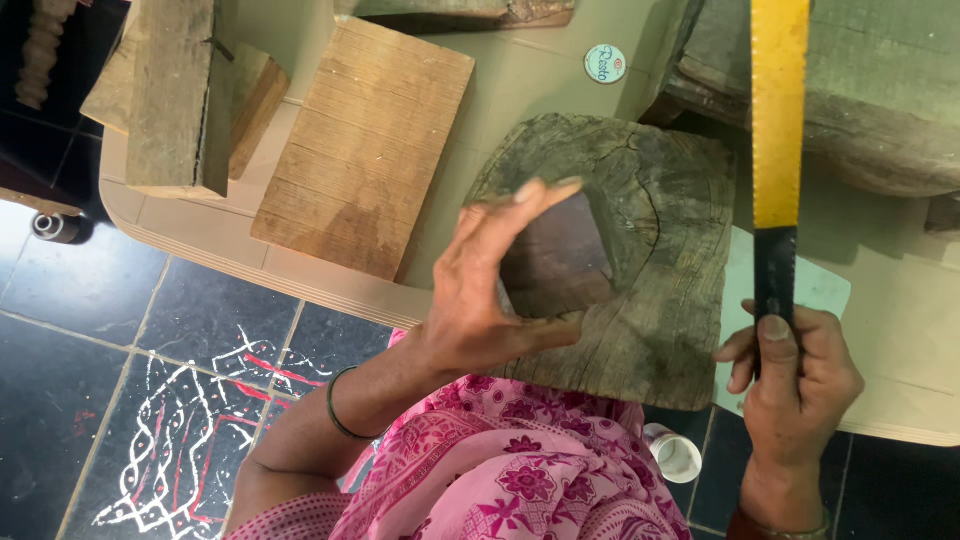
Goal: The person uses a yellow and black hand saw to cut a small rectangular piece of wood placed on a larger wooden block. After sawing, the person wipes the block with a white cloth and then resumes sawing the wood.
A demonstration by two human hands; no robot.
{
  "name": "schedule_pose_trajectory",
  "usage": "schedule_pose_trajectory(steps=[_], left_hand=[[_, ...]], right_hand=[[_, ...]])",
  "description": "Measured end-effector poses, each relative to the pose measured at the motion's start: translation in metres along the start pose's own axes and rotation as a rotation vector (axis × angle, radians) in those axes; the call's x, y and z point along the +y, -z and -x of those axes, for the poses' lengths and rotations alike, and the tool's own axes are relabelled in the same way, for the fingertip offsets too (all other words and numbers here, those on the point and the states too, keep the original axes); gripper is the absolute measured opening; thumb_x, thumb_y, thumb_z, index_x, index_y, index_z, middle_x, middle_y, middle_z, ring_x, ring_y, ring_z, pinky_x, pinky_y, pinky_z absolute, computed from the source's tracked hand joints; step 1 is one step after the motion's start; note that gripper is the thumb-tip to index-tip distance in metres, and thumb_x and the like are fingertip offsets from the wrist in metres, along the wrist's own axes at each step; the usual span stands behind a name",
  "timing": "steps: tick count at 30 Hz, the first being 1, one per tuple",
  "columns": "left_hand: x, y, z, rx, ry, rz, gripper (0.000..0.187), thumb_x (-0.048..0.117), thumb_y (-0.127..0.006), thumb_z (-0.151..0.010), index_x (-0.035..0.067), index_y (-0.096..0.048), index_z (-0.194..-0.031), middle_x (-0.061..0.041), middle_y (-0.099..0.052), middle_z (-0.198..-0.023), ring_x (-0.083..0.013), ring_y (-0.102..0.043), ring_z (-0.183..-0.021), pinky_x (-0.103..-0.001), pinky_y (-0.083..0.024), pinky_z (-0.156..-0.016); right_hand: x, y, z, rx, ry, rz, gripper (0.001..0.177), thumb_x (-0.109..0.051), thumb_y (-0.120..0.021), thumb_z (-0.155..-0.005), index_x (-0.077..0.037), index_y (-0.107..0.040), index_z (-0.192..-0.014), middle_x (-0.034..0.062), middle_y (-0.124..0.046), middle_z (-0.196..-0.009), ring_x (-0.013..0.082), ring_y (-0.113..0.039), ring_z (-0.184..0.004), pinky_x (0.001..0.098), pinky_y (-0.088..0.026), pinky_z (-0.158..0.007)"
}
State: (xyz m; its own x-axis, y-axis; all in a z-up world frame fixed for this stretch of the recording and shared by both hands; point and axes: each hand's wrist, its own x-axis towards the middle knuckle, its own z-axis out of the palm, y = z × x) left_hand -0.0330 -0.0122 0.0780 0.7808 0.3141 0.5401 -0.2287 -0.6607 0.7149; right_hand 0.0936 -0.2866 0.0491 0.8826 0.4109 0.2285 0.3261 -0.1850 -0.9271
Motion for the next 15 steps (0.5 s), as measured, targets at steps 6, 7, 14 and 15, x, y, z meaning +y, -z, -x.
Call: schedule_pose_trajectory(steps=[6,7,14,15], left_hand=[[0.006,-0.007,-0.019,-0.029,-0.005,0.047,0.149,0.012,-0.099,-0.060,0.010,0.011,-0.161,-0.020,-0.040,-0.158,-0.0383,-0.054,-0.135,-0.050,-0.041,-0.118],[0.004,-0.010,-0.025,-0.035,0.031,0.072,0.152,0.011,-0.099,-0.057,0.009,0.015,-0.158,-0.024,-0.033,-0.159,-0.0404,-0.053,-0.137,-0.054,-0.039,-0.119],[-0.008,-0.033,-0.053,-0.040,0.001,0.442,0.148,-0.006,-0.093,-0.068,0.016,0.022,-0.161,-0.022,-0.011,-0.170,-0.0352,-0.048,-0.148,-0.046,-0.049,-0.119],[-0.009,-0.036,-0.052,-0.027,0.003,0.451,0.149,-0.006,-0.092,-0.068,0.016,0.021,-0.163,-0.023,-0.011,-0.169,-0.0355,-0.048,-0.148,-0.046,-0.049,-0.118]], right_hand=[[-0.004,0.034,0.005,-0.026,0.074,0.194,0.021,-0.014,-0.057,-0.113,0.007,-0.060,-0.110,0.0161,-0.068,-0.074,0.0062,-0.054,-0.046,0.0172,-0.042,-0.044],[-0.007,0.041,0.005,-0.042,0.116,0.260,0.020,-0.012,-0.058,-0.112,0.008,-0.060,-0.109,0.0170,-0.069,-0.075,0.0065,-0.055,-0.046,0.0172,-0.042,-0.043],[-0.031,0.085,0.021,0.026,-0.042,0.210,0.015,-0.007,-0.058,-0.113,0.007,-0.058,-0.109,0.0111,-0.070,-0.082,0.0026,-0.053,-0.060,0.0173,-0.045,-0.058],[-0.032,0.091,0.018,-0.005,-0.077,0.289,0.013,-0.006,-0.058,-0.109,0.007,-0.059,-0.108,0.0110,-0.070,-0.081,0.0044,-0.052,-0.059,0.0193,-0.044,-0.057]])
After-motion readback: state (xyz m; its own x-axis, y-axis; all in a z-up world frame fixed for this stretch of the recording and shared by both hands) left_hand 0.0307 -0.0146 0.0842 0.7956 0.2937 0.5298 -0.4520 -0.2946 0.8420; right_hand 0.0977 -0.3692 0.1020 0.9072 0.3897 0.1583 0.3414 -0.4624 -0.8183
